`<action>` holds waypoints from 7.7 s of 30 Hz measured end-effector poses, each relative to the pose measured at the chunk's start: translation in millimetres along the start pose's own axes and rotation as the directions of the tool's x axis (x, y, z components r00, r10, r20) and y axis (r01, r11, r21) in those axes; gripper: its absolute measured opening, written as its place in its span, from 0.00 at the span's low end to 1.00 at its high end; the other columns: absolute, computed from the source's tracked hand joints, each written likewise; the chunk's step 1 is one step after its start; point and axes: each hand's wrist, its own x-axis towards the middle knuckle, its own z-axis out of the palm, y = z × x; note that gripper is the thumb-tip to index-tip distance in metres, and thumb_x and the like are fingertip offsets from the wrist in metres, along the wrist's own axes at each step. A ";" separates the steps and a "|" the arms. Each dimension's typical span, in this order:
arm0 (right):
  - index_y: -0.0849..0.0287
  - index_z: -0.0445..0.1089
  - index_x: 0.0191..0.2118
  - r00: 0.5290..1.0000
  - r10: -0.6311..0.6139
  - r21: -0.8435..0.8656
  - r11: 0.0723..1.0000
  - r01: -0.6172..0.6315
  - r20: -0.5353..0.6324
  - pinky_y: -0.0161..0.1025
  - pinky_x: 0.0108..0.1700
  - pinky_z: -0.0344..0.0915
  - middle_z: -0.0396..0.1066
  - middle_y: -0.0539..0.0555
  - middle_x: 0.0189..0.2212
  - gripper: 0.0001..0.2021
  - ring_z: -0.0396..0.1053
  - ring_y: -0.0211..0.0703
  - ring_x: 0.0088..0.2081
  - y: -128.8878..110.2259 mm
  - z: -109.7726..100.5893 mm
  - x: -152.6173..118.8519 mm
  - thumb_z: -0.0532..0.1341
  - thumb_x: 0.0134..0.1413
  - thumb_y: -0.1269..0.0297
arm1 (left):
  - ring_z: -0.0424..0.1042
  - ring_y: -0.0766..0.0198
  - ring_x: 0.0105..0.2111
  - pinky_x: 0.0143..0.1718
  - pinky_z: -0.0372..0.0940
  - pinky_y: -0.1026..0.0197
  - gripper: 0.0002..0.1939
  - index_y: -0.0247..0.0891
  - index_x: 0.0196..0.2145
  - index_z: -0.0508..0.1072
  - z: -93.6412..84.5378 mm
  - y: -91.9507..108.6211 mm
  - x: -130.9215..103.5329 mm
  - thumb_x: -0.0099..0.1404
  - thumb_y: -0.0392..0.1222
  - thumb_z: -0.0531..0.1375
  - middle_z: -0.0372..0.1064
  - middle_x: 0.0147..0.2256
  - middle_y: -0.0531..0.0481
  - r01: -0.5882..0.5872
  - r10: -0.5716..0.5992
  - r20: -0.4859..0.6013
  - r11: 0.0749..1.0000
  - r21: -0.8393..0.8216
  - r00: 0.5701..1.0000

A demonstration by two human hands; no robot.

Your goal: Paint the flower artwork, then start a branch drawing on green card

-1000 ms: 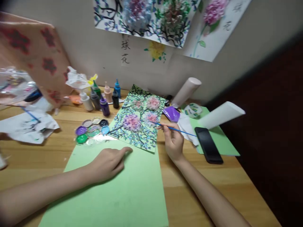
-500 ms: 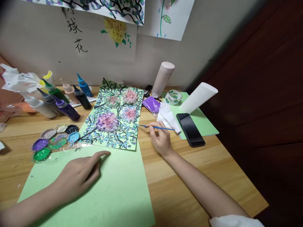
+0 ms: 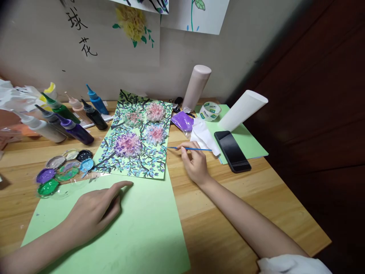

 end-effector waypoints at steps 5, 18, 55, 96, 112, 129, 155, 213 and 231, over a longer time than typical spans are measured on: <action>0.56 0.67 0.36 0.998 0.059 0.019 0.998 -0.059 -0.024 0.42 0.41 0.63 0.68 0.53 0.33 0.07 0.67 0.43 0.37 1.0 1.2 0.5 0.52 0.59 0.66 | 0.68 0.61 0.24 0.26 0.55 0.61 0.17 0.42 0.53 0.51 -0.7 0.4 -0.2 0.67 0.36 0.43 0.67 0.26 0.56 0.008 -0.008 0.025 1.000 0.003 1.000; 0.53 0.68 0.39 0.993 -0.097 0.121 0.989 0.088 0.070 0.46 0.43 0.62 0.71 0.53 0.35 0.09 0.66 0.46 0.40 -33.0 14.0 -4.3 0.51 0.59 0.68 | 0.69 0.61 0.26 0.26 0.58 0.62 0.18 0.37 0.51 0.55 -7.1 6.9 0.4 0.63 0.34 0.46 0.68 0.26 0.53 0.009 -0.009 0.048 1.000 -0.009 0.999; 0.57 0.64 0.35 0.992 0.095 0.148 0.986 -0.081 -0.085 0.38 0.34 0.63 0.67 0.51 0.28 0.05 0.67 0.39 0.30 -6.7 5.3 1.9 0.53 0.59 0.64 | 0.69 0.59 0.27 0.27 0.56 0.60 0.16 0.39 0.50 0.56 -5.2 0.7 -2.3 0.63 0.34 0.45 0.68 0.27 0.53 -0.013 0.014 0.052 1.000 -0.010 0.999; 0.56 0.63 0.33 0.998 0.054 0.108 0.993 -0.051 -0.028 0.40 0.36 0.64 0.64 0.51 0.29 0.06 0.66 0.40 0.32 2.1 2.3 -7.6 0.51 0.58 0.66 | 0.68 0.61 0.25 0.26 0.53 0.62 0.16 0.43 0.51 0.54 -2.8 0.1 1.3 0.66 0.36 0.44 0.68 0.27 0.55 0.022 -0.023 0.070 1.000 0.010 0.997; 0.56 0.63 0.31 1.000 0.008 0.123 0.992 -0.008 0.003 0.40 0.34 0.63 0.65 0.51 0.27 0.06 0.66 0.41 0.31 0.1 1.2 -9.2 0.51 0.57 0.67 | 0.68 0.60 0.26 0.26 0.54 0.61 0.17 0.42 0.51 0.55 -4.7 1.2 1.4 0.65 0.36 0.44 0.68 0.27 0.54 0.031 -0.033 0.090 0.999 0.015 0.995; 0.55 0.63 0.31 0.995 0.044 0.191 0.981 -0.027 -0.087 0.40 0.33 0.63 0.64 0.50 0.26 0.09 0.66 0.40 0.29 3.6 3.4 -11.1 0.50 0.60 0.62 | 0.68 0.62 0.25 0.26 0.54 0.63 0.17 0.42 0.51 0.56 -3.7 1.1 1.0 0.64 0.36 0.44 0.68 0.26 0.54 0.041 -0.042 0.092 0.999 0.013 0.995; 0.56 0.63 0.31 0.976 0.217 0.447 0.875 -0.185 -0.021 0.36 0.30 0.63 0.65 0.47 0.24 0.08 0.67 0.36 0.25 1.8 7.2 -9.5 0.52 0.59 0.63 | 0.68 0.59 0.26 0.26 0.53 0.61 0.17 0.42 0.52 0.53 -1.6 -0.7 0.4 0.65 0.36 0.44 0.68 0.27 0.55 0.001 -0.004 0.073 0.999 0.039 0.997; 0.54 0.66 0.41 0.800 -0.370 0.289 0.922 0.257 0.471 0.43 0.44 0.60 0.70 0.53 0.38 0.11 0.64 0.44 0.40 -124.4 76.8 27.1 0.48 0.61 0.69 | 0.71 0.58 0.27 0.26 0.59 0.60 0.13 0.37 0.44 0.60 -5.1 5.8 -1.1 0.61 0.34 0.48 0.70 0.29 0.50 -0.030 0.029 0.024 0.999 0.042 0.999; 0.56 0.65 0.38 0.849 -0.321 0.269 0.937 0.222 0.419 0.41 0.41 0.60 0.69 0.53 0.33 0.09 0.65 0.42 0.37 -133.1 86.5 42.3 0.49 0.61 0.69 | 0.71 0.57 0.28 0.26 0.61 0.59 0.13 0.35 0.45 0.60 -5.1 3.4 -3.6 0.61 0.36 0.49 0.70 0.29 0.49 -0.056 0.056 0.017 0.998 0.023 0.998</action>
